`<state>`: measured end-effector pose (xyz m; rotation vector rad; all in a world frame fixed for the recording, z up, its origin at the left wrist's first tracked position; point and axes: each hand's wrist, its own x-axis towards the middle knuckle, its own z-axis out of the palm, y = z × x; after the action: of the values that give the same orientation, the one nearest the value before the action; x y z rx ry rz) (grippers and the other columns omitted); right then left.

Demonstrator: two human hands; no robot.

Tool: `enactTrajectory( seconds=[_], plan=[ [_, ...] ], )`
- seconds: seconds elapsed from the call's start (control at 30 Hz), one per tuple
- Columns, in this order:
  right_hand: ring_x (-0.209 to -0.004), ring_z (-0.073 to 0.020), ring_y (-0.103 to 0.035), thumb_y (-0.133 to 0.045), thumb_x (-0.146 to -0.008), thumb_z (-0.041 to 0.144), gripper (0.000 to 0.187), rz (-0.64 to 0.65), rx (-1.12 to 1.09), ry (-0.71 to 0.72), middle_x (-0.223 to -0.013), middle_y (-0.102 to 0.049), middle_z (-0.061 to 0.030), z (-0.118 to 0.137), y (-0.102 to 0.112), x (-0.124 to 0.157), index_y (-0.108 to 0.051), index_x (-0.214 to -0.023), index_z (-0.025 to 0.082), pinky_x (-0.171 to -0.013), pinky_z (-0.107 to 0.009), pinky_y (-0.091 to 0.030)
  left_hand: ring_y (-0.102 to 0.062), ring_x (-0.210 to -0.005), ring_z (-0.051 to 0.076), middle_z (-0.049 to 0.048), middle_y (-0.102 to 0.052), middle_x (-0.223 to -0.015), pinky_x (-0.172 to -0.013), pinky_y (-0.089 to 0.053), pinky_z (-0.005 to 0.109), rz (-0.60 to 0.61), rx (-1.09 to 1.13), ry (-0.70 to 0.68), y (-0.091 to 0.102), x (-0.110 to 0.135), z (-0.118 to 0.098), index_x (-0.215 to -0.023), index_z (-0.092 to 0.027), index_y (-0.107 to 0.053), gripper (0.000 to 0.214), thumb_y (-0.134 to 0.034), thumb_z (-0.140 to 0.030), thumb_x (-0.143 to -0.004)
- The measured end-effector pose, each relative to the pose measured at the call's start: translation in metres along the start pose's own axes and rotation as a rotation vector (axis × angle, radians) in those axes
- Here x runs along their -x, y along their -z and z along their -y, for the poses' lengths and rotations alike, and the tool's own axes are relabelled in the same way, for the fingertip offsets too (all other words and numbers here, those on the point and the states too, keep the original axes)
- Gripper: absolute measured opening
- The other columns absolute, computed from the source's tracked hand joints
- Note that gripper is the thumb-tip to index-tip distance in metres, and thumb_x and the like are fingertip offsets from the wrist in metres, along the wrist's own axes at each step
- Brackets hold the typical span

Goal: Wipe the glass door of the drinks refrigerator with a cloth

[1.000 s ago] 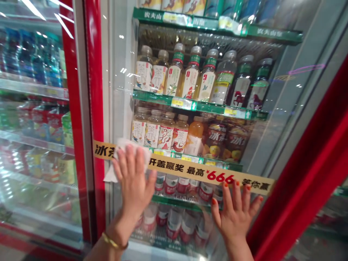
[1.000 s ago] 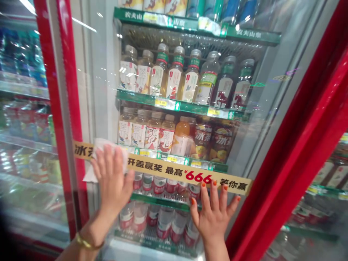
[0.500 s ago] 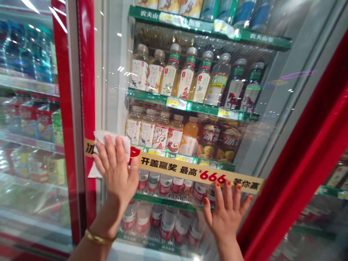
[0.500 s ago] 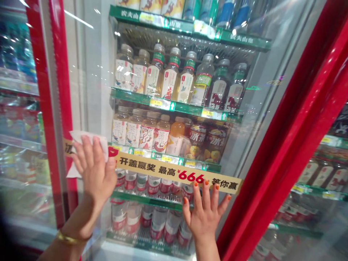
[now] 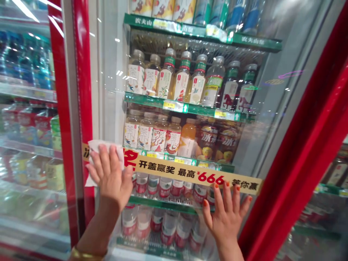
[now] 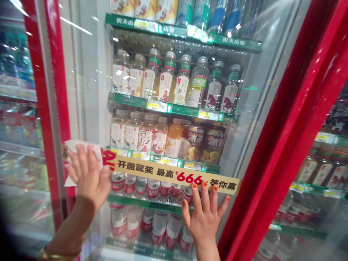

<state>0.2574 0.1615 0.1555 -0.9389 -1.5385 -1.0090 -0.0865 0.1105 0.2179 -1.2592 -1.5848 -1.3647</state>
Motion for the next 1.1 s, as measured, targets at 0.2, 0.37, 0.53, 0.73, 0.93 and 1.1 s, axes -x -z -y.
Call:
enactTrajectory(
  seconds=[0.2, 0.37, 0.53, 0.73, 0.93, 1.1],
  plan=[
    [-0.169, -0.035, -0.028, -0.055, -0.107, 0.052, 0.07, -0.102, -0.082, -0.058, -0.18, -0.033, 0.0013, 0.01, -0.003, -0.009, -0.036, -0.172, 0.036, -0.139, -0.071, -0.01, -0.006, -0.175, 0.034, -0.0078, -0.029, -0.182, -0.145, 0.003, 0.061, 0.015, -0.072, -0.633, -0.021, 0.093, -0.056, -0.166, -0.041, -0.046, 0.076, -0.047, -0.075, -0.098],
    [-0.171, -0.0341, -0.024, -0.054, -0.108, 0.049, 0.073, -0.073, -0.044, -0.027, -0.182, -0.029, 0.0004, 0.011, -0.002, -0.011, -0.028, -0.174, 0.036, -0.139, -0.072, -0.012, -0.003, -0.175, 0.027, -0.0069, -0.016, -0.186, -0.144, 0.003, 0.052, 0.046, -0.072, -0.44, -0.016, 0.104, -0.004, -0.175, -0.038, -0.021, 0.076, -0.047, -0.048, -0.104],
    [-0.171, -0.0361, -0.022, -0.055, -0.107, 0.045, 0.073, -0.066, -0.015, -0.016, -0.182, -0.029, -0.0021, 0.009, 0.0, -0.01, -0.029, -0.175, 0.032, -0.138, -0.075, -0.012, 0.01, -0.173, 0.04, 0.0135, 0.004, -0.187, -0.138, 0.002, 0.072, 0.016, 0.067, 0.14, -0.002, -0.009, -0.017, -0.177, -0.022, -0.002, 0.078, -0.035, -0.047, -0.111],
    [-0.171, -0.0332, -0.022, -0.055, -0.107, 0.045, 0.073, -0.071, -0.029, -0.002, -0.183, -0.027, 0.0013, 0.01, 0.002, -0.014, -0.03, -0.174, 0.032, -0.14, -0.069, -0.01, -0.002, -0.175, 0.027, -0.0071, -0.015, -0.185, -0.143, 0.004, 0.056, 0.072, 0.013, -0.611, -0.026, 0.104, -0.072, -0.173, -0.037, -0.028, 0.08, -0.05, -0.068, -0.102],
    [-0.171, -0.0356, -0.021, -0.059, -0.105, 0.041, 0.077, -0.061, 0.005, 0.008, -0.183, -0.025, 0.0001, 0.009, 0.002, -0.014, -0.029, -0.175, 0.031, -0.138, -0.074, -0.012, 0.006, -0.174, 0.032, 0.0031, -0.007, -0.187, -0.14, 0.008, 0.067, 0.115, -0.026, -0.325, -0.017, 0.102, -0.002, -0.176, -0.032, -0.008, 0.085, -0.049, -0.048, -0.104],
    [-0.171, -0.0375, -0.019, -0.059, -0.103, 0.038, 0.078, -0.043, 0.023, 0.007, -0.184, -0.023, -0.0015, 0.009, 0.001, -0.011, -0.028, -0.175, 0.03, -0.137, -0.076, -0.016, 0.014, -0.172, 0.04, 0.0104, 0.01, -0.187, -0.136, 0.003, 0.076, 0.063, 0.066, 0.015, -0.006, 0.007, -0.03, -0.177, -0.022, 0.001, 0.081, -0.033, -0.053, -0.11]
  ],
)
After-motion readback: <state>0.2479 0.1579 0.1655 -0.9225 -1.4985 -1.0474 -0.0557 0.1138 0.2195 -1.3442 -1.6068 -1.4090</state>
